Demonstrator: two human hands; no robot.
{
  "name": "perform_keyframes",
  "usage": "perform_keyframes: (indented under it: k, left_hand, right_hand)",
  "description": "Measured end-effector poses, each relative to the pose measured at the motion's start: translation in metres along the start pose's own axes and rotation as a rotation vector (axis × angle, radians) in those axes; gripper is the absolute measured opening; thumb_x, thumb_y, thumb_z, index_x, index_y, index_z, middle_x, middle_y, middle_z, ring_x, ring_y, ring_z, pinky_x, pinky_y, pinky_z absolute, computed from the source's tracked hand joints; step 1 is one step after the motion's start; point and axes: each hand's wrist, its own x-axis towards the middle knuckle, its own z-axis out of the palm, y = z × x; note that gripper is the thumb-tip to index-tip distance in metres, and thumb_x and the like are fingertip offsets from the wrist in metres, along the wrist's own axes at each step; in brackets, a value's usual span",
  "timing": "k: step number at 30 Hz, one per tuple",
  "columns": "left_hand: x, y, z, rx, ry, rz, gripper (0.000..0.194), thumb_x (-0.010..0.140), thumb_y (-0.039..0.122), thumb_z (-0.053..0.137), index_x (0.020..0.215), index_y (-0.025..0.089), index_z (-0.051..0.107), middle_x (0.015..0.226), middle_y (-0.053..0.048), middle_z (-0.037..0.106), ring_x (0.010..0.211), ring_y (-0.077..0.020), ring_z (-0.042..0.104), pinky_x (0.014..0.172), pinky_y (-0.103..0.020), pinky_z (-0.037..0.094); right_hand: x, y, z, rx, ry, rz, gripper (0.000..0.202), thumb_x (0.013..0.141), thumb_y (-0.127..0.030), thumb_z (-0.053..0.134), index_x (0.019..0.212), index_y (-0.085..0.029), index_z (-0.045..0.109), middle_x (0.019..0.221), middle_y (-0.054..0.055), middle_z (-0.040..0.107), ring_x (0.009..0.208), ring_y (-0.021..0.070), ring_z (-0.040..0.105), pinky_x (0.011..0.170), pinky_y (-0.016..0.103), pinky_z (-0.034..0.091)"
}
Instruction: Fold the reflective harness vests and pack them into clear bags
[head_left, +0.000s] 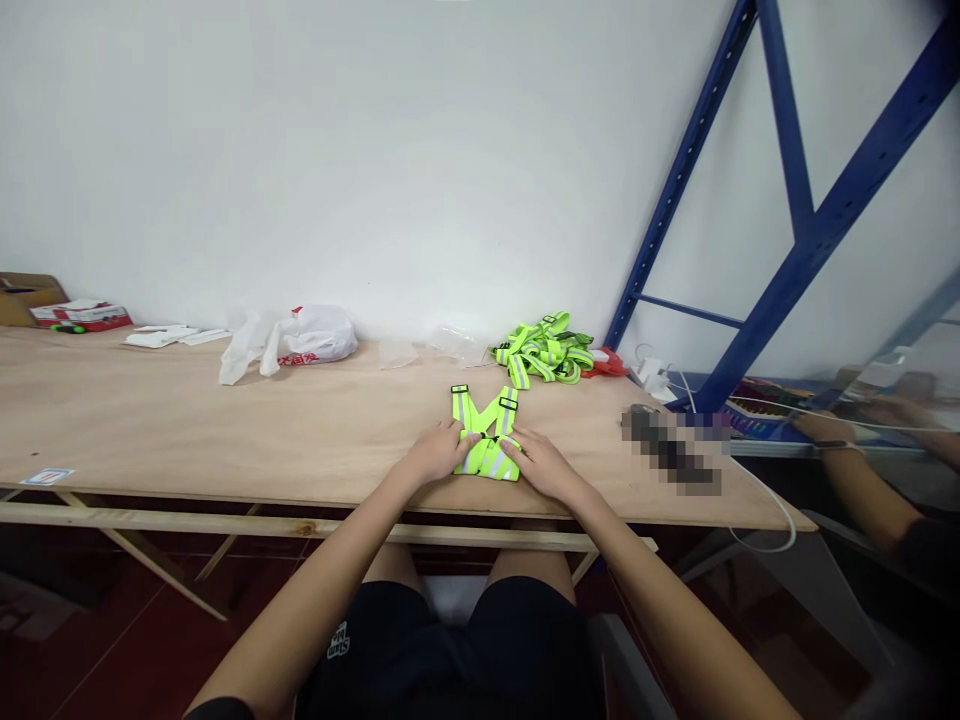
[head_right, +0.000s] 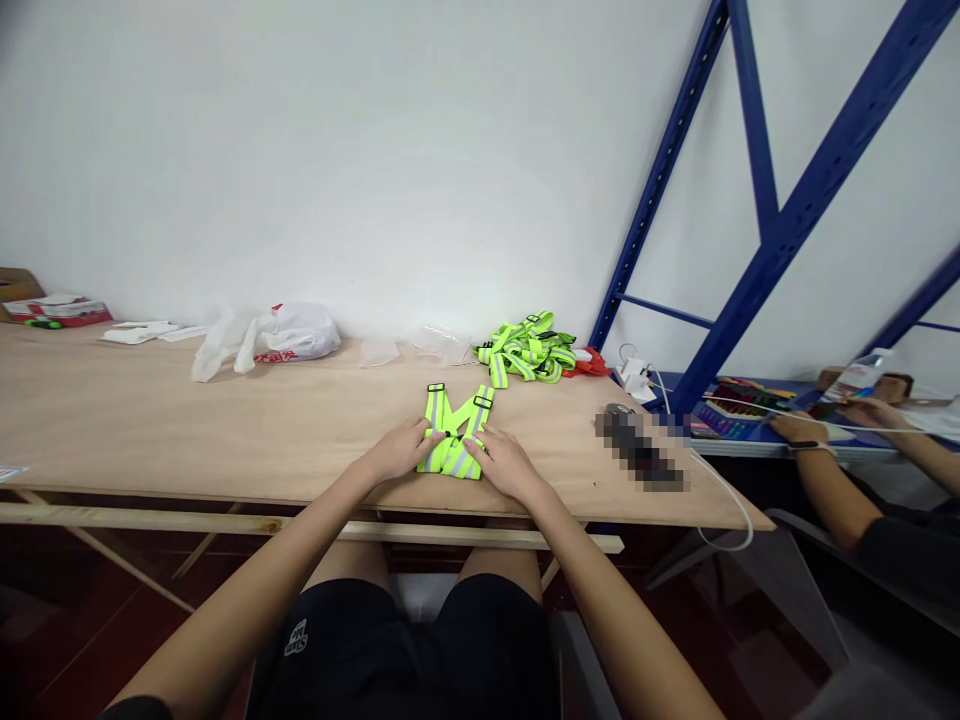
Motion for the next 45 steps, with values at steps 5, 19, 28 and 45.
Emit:
perform_keyframes:
  k: [5, 19, 28, 45]
  left_hand:
    - [-0.001, 0.001, -0.003, -0.135, -0.043, 0.039, 0.048, 0.102, 0.052, 0.025, 0.116, 0.016, 0.054, 0.109, -0.014, 0.070, 0.095, -0.0269, 0.067, 0.087, -0.038, 0.048]
    - [-0.049, 0.027, -0.008, -0.003, -0.035, 0.097, 0.044, 0.104, 0.041, 0.024, 0.107, 0.019, 0.062, 0.105, -0.012, 0.070, 0.100, -0.0276, 0.064, 0.087, -0.038, 0.047]
    - [-0.048, 0.028, 0.005, 0.008, 0.044, 0.038, 0.034, 0.103, 0.035, 0.032, 0.123, 0.018, 0.053, 0.120, -0.013, 0.065, 0.099, -0.0270, 0.065, 0.083, -0.037, 0.048]
    - [-0.073, 0.021, -0.002, 0.048, 0.016, 0.160, 0.035, 0.098, 0.052, 0.047, 0.110, 0.019, 0.051, 0.103, -0.013, 0.070, 0.098, -0.0310, 0.065, 0.080, -0.037, 0.048]
  right_hand:
    - [0.000, 0.002, -0.002, 0.160, -0.087, 0.077, 0.042, 0.102, -0.050, 0.035, 0.113, -0.021, 0.063, 0.113, 0.008, 0.071, 0.098, 0.0234, 0.066, 0.090, 0.039, 0.051]
    - [-0.033, -0.026, 0.000, 0.078, -0.049, 0.088, 0.041, 0.101, -0.048, 0.038, 0.111, -0.020, 0.067, 0.118, 0.011, 0.070, 0.110, 0.0271, 0.063, 0.098, 0.041, 0.047]
    - [-0.041, -0.024, 0.011, -0.001, 0.042, 0.105, 0.039, 0.102, -0.044, 0.038, 0.134, -0.023, 0.050, 0.131, 0.011, 0.063, 0.119, 0.0258, 0.060, 0.097, 0.040, 0.049]
    - [-0.059, -0.027, 0.009, -0.151, -0.005, -0.120, 0.041, 0.096, -0.038, 0.055, 0.133, -0.021, 0.051, 0.126, 0.015, 0.066, 0.112, 0.0302, 0.064, 0.093, 0.045, 0.052]
